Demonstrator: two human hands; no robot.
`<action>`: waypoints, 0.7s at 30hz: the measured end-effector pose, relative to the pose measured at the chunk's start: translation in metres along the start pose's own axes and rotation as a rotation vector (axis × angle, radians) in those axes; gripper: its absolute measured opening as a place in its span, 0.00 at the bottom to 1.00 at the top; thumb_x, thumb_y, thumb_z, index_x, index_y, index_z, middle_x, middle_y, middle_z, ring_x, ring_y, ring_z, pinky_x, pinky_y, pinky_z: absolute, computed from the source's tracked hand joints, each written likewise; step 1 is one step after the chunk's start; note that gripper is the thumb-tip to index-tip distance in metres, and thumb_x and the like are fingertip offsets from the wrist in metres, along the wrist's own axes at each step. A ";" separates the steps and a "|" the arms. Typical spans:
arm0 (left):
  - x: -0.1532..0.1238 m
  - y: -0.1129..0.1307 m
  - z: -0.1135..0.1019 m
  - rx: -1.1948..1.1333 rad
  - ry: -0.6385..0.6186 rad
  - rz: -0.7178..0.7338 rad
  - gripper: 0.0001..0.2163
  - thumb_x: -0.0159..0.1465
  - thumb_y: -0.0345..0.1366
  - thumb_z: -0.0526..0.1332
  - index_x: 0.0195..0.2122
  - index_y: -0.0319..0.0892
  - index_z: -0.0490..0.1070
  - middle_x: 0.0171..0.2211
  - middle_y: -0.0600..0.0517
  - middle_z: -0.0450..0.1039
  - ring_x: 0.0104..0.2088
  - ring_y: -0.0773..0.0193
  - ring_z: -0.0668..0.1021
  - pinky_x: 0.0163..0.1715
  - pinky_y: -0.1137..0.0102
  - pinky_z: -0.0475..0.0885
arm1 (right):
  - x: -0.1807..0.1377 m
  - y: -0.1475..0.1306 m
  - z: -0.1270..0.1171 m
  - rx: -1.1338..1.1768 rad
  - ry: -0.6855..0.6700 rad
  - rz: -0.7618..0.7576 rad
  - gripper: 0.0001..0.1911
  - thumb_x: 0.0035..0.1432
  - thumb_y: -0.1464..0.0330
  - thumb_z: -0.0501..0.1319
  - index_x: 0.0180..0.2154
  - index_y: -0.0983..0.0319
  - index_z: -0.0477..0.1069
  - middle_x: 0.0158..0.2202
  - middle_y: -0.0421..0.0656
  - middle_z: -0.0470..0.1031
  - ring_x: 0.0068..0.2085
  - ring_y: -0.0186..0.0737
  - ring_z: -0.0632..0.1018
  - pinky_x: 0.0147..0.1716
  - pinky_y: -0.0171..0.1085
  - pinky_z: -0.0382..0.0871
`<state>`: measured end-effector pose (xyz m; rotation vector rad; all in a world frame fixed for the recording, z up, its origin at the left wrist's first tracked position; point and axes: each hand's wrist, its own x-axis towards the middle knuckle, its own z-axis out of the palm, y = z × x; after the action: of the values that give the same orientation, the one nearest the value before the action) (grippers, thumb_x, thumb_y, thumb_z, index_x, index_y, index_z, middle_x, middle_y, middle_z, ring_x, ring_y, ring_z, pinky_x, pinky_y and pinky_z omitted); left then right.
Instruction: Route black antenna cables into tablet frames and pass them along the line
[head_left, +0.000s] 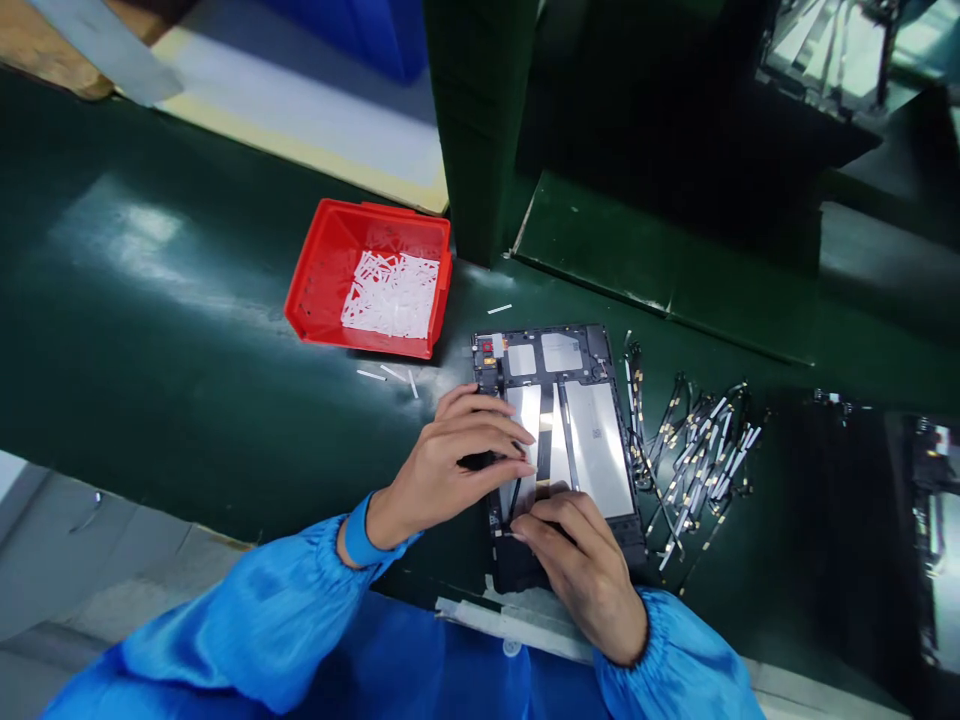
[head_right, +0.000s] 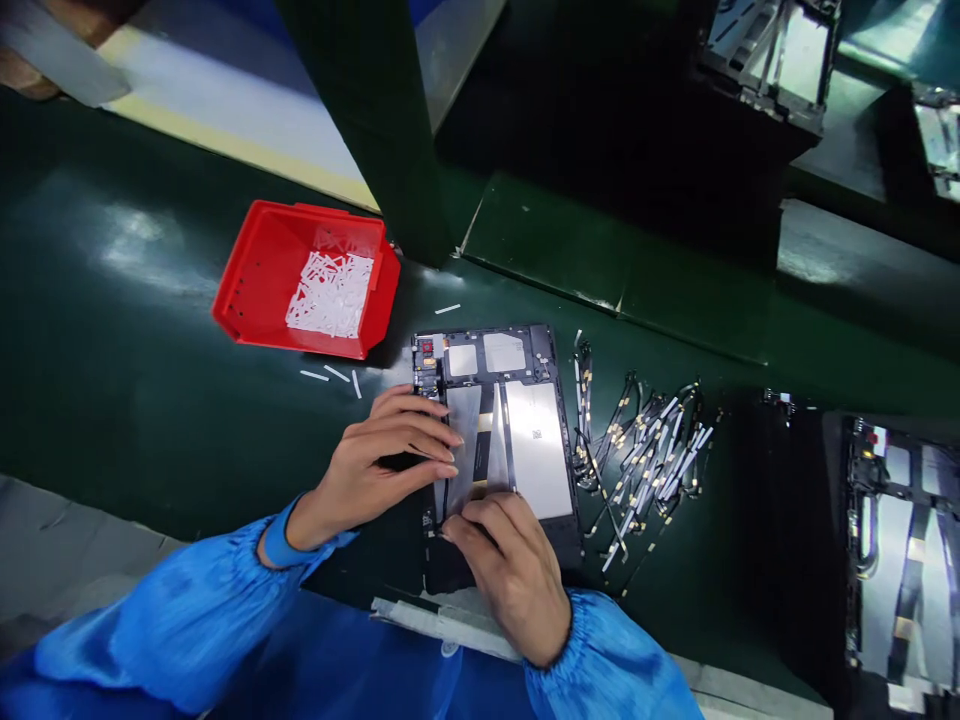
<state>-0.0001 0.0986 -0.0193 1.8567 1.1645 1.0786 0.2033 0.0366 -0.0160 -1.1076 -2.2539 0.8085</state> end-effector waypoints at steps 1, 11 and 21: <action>0.005 -0.001 0.000 0.017 -0.037 0.007 0.03 0.58 0.35 0.69 0.31 0.47 0.76 0.36 0.55 0.82 0.47 0.59 0.78 0.59 0.56 0.59 | 0.000 0.000 0.000 -0.005 0.002 0.001 0.09 0.63 0.77 0.59 0.44 0.62 0.72 0.39 0.45 0.74 0.44 0.40 0.73 0.44 0.40 0.73; 0.018 -0.013 0.007 0.114 -0.141 -0.022 0.02 0.60 0.36 0.68 0.31 0.49 0.76 0.35 0.59 0.82 0.48 0.62 0.78 0.60 0.61 0.55 | 0.001 -0.003 -0.001 0.010 -0.007 0.023 0.10 0.62 0.78 0.59 0.45 0.63 0.71 0.38 0.45 0.74 0.44 0.41 0.72 0.43 0.41 0.73; 0.019 -0.014 0.004 0.099 -0.162 -0.045 0.02 0.61 0.36 0.67 0.31 0.48 0.75 0.35 0.59 0.81 0.46 0.63 0.79 0.59 0.62 0.55 | -0.001 -0.003 -0.001 0.016 -0.040 0.032 0.11 0.62 0.78 0.59 0.46 0.63 0.71 0.40 0.45 0.74 0.45 0.41 0.73 0.45 0.42 0.72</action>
<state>0.0035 0.1212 -0.0276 1.9451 1.1766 0.8420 0.2032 0.0347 -0.0134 -1.1320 -2.2640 0.8668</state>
